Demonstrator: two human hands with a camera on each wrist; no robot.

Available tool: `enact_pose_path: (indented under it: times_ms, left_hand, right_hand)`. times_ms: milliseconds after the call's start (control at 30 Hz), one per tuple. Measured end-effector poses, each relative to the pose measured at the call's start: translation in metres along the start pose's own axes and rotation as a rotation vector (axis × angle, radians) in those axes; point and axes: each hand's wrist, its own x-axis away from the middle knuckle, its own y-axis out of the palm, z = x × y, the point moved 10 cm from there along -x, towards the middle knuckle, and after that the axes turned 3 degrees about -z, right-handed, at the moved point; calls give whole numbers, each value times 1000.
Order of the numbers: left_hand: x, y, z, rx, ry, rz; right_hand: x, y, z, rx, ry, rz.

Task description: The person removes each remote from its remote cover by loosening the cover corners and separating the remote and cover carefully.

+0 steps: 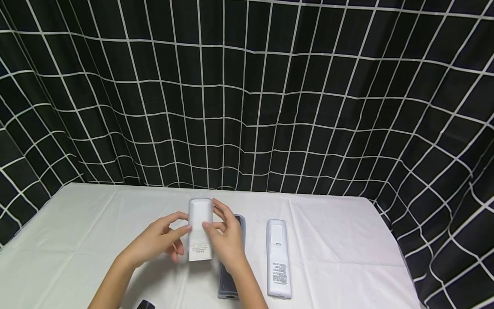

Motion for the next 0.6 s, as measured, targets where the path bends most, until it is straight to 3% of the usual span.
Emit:
enact_pose_path:
  times_ms: [100, 200, 433, 600]
  left_hand:
    - [-1, -12, 0, -7, -4, 127]
    - [-1, -20, 0, 63, -1, 218]
    - [1, -27, 5, 204, 56, 261]
    - [5, -36, 4, 266, 39, 351]
  right_hand:
    - [0, 4, -1, -1, -1, -33]
    - [0, 8, 0, 23, -1, -73]
    - [-2, 14, 2, 60, -23, -125]
    - [-4, 9, -2, 76, -53, -99]
